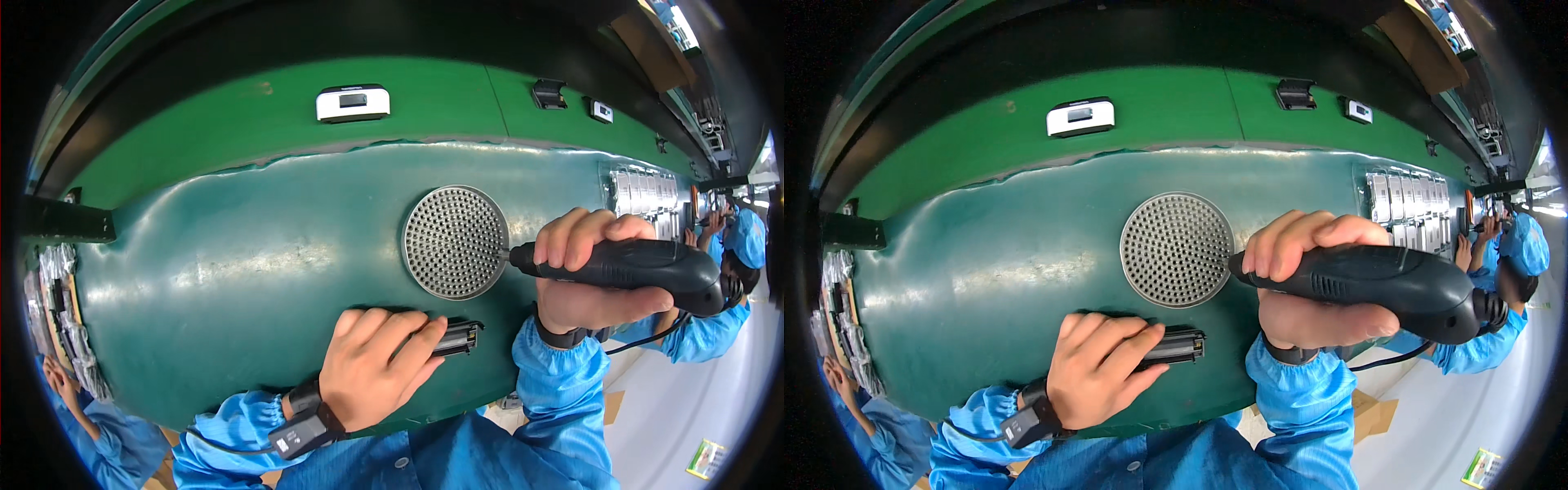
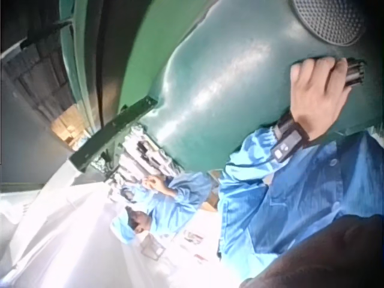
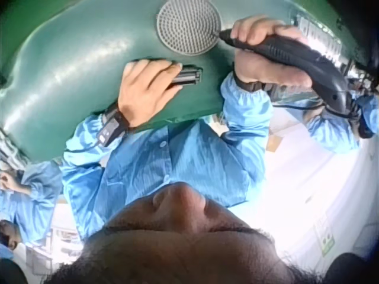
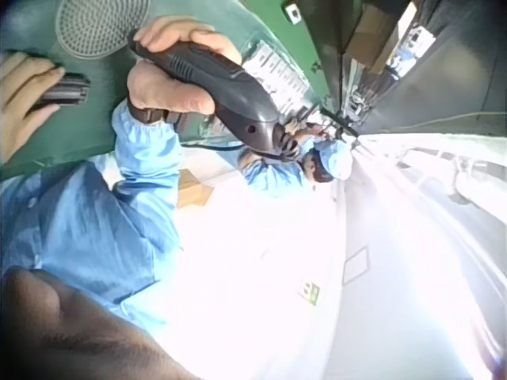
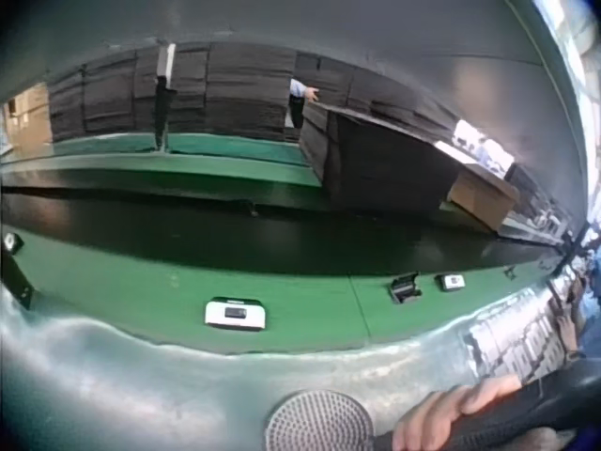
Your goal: Using an electric screwdriver to fasten screws into small black plastic components on an assembly line.
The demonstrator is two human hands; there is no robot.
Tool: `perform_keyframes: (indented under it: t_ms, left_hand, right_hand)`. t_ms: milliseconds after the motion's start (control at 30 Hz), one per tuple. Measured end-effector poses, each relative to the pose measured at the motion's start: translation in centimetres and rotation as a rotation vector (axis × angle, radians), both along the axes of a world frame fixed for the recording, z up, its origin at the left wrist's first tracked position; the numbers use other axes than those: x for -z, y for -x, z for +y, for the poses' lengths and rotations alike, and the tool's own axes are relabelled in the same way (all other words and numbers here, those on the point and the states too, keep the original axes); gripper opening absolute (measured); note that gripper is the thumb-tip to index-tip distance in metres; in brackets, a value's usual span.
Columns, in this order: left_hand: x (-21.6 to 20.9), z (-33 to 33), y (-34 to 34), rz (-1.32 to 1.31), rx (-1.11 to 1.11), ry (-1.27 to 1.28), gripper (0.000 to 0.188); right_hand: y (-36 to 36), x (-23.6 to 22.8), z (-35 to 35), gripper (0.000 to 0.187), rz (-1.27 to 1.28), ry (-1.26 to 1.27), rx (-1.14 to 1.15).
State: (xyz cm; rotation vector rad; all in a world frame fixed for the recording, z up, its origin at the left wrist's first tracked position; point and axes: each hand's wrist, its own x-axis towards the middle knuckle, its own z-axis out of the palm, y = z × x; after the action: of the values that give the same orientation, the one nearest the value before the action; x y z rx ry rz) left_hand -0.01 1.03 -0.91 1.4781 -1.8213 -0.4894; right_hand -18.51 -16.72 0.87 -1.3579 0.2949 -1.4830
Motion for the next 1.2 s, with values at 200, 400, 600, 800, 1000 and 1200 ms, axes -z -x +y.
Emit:
perform_keyframes:
  t_ms: [200, 400, 600, 800, 1000, 1200]
  left_hand:
    - [-0.2, 0.2, -0.1, -0.005, -0.035, -0.036, 0.051]
    - [0.0, 0.1, -0.1, 0.038, -0.056, -0.048, 0.049]
    - [0.1, -0.3, -0.1, 0.071, -0.074, -0.060, 0.047]
    - [0.0, -0.4, -0.3, 0.098, -0.080, -0.051, 0.048]
    - [0.6, 0.0, -0.9, 0.096, -0.074, -0.068, 0.050]
    - [0.5, -0.4, -0.5, 0.117, -0.066, -0.049, 0.053]
  right_hand:
    - [-0.3, 0.3, 0.5, 0.092, 0.028, 0.026, -0.069]
    - [0.1, 0.7, 0.5, 0.090, 0.038, 0.110, -0.102]
    - [0.1, 0.6, 0.6, 0.090, 0.005, 0.091, -0.060]
    - [-0.5, -4.3, 4.7, 0.056, -0.125, 0.026, -0.130]
    - [-2.3, -4.2, 7.9, 0.064, 0.064, 0.094, -0.446]
    - [-2.6, -4.1, 7.8, 0.062, 0.100, 0.133, -0.491]
